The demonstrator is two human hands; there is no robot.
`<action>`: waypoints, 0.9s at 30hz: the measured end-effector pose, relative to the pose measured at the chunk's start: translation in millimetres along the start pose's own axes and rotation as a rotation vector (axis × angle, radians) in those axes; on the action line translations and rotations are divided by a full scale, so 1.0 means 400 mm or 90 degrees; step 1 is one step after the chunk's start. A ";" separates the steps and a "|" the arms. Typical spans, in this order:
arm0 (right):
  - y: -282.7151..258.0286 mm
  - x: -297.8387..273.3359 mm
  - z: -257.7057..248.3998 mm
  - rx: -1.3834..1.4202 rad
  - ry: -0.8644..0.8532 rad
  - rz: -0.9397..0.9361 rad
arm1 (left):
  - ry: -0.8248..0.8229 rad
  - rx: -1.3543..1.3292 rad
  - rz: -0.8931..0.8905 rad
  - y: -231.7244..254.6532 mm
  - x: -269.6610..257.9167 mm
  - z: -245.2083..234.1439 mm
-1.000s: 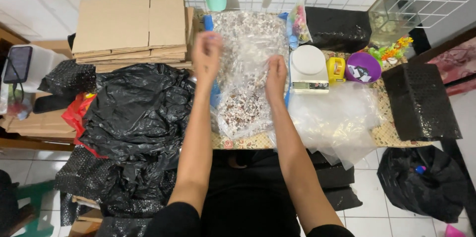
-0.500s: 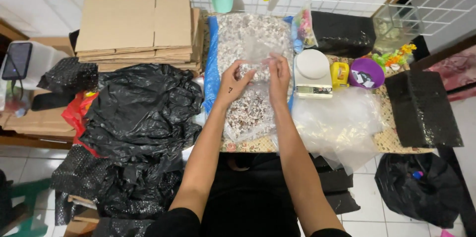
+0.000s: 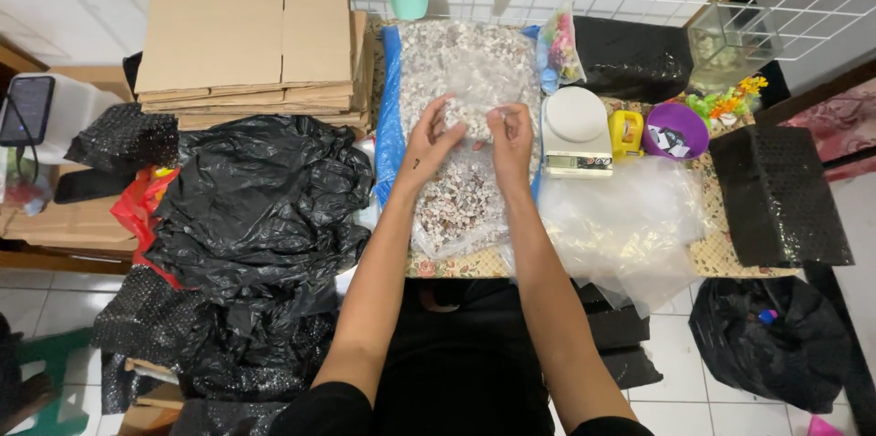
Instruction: The person scoops pellets from a large bag into small plastic bags, weighs each bag on a digital scale, and then places the filled bags into a larger black plastic bag.
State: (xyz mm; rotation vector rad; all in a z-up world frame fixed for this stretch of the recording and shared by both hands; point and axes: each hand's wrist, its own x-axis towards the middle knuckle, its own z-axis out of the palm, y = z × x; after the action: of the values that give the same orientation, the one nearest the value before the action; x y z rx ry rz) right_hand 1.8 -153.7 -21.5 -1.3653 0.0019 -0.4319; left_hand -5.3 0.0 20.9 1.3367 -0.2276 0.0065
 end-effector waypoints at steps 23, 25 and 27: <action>0.018 -0.011 -0.002 0.070 -0.196 0.010 | 0.132 -0.248 -0.191 -0.103 0.037 -0.039; 0.024 -0.015 -0.002 0.002 -0.196 -0.013 | 0.121 -0.260 -0.188 -0.123 0.042 -0.045; 0.034 -0.011 -0.007 -0.044 -0.146 0.001 | 0.053 -0.245 -0.136 -0.143 0.046 -0.046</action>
State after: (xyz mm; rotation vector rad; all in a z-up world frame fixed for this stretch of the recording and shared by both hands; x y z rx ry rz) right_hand 1.1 -153.4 -36.0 -1.4761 -0.1716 -0.2735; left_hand 23.5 2.0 -34.9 0.9692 -0.0116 -0.1549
